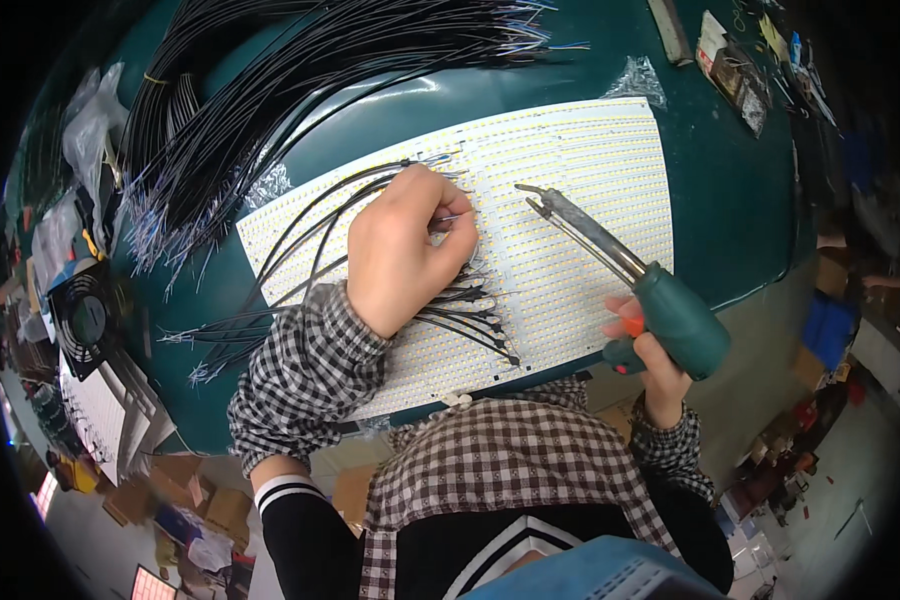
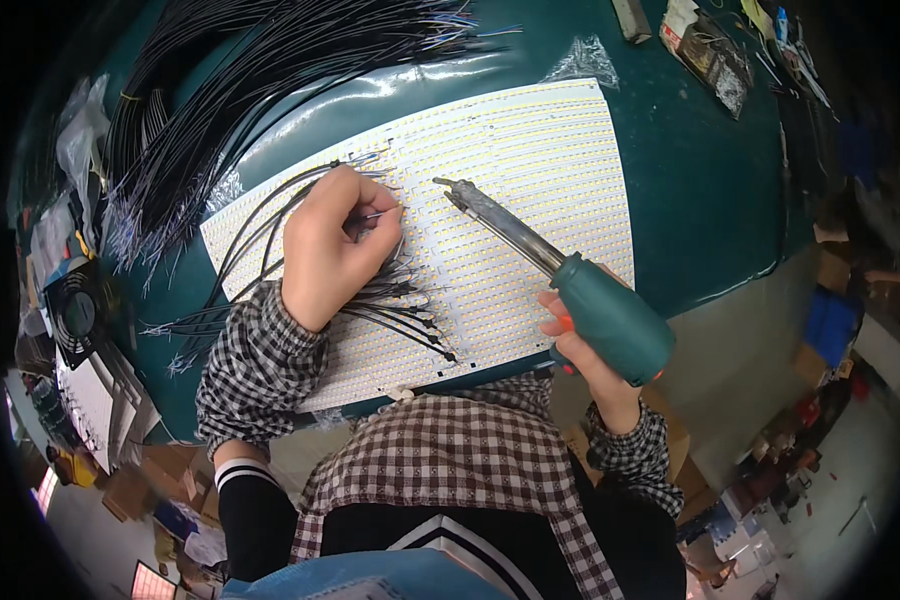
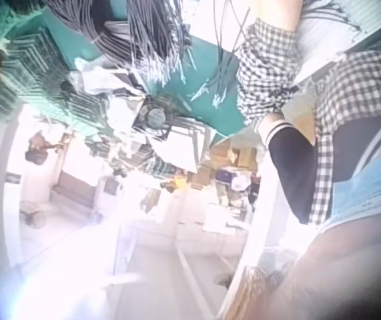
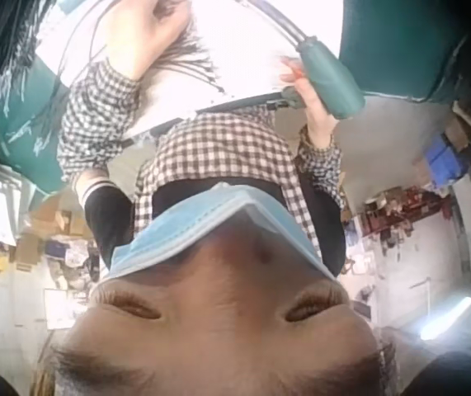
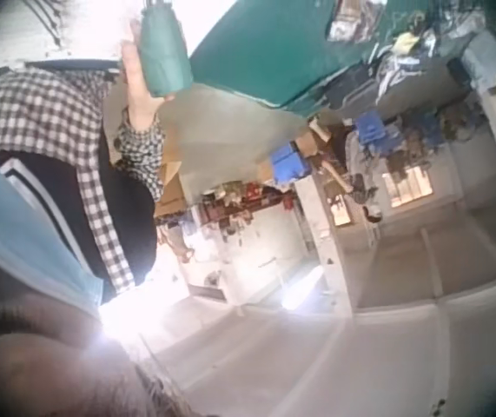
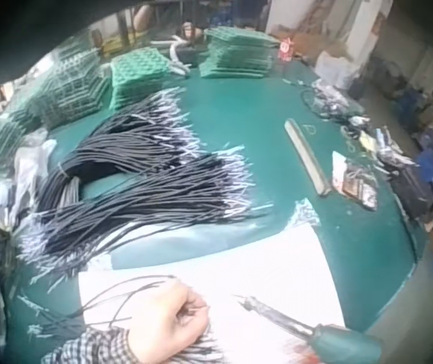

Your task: The person uses a soldering iron to attach black wires to a large LED panel. They hold the wires with one hand and apply the soldering iron with the other, working methodically across the panel's surface. The person occasionally adjusts the position of the panel and the bundle of wires to access different connection points.

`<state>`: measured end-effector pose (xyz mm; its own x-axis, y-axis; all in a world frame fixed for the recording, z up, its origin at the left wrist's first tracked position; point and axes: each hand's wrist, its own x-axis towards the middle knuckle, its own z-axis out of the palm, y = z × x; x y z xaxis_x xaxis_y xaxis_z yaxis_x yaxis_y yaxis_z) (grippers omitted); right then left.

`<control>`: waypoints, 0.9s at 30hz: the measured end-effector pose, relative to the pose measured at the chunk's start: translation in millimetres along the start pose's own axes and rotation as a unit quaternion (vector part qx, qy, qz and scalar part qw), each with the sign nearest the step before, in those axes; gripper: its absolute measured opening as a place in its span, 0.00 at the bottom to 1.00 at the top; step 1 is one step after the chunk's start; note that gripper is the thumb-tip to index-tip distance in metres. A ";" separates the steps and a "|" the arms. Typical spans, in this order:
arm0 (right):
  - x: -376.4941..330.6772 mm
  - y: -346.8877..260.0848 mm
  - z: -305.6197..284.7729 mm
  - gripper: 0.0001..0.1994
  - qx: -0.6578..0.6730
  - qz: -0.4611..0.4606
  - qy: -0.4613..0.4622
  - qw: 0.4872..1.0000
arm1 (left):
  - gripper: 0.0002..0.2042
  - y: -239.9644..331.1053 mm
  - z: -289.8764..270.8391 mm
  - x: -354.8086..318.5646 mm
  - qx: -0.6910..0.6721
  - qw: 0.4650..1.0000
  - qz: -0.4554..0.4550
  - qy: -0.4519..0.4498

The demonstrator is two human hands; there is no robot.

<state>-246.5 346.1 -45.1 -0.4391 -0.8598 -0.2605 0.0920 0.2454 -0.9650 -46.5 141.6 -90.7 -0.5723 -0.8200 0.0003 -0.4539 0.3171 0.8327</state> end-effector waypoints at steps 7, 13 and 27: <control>2.7 0.0 -9.6 0.25 -0.013 0.024 -0.041 0.999 | 0.06 4.7 6.3 -0.2 0.013 1.000 0.015 0.008; -2.9 4.4 -6.4 0.31 -0.016 0.024 -0.021 0.999 | 0.06 5.0 6.0 -0.1 0.017 1.000 0.020 0.016; 0.7 8.8 -2.3 0.33 -0.086 -0.014 -0.053 0.995 | 0.07 3.2 5.9 1.6 0.021 0.999 0.022 0.016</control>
<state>-248.1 348.7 -53.7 -0.3420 -0.9073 -0.2447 -0.0762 0.2863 -0.9551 -52.9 144.2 -91.2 -0.5696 -0.8201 0.0545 -0.4582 0.3720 0.8073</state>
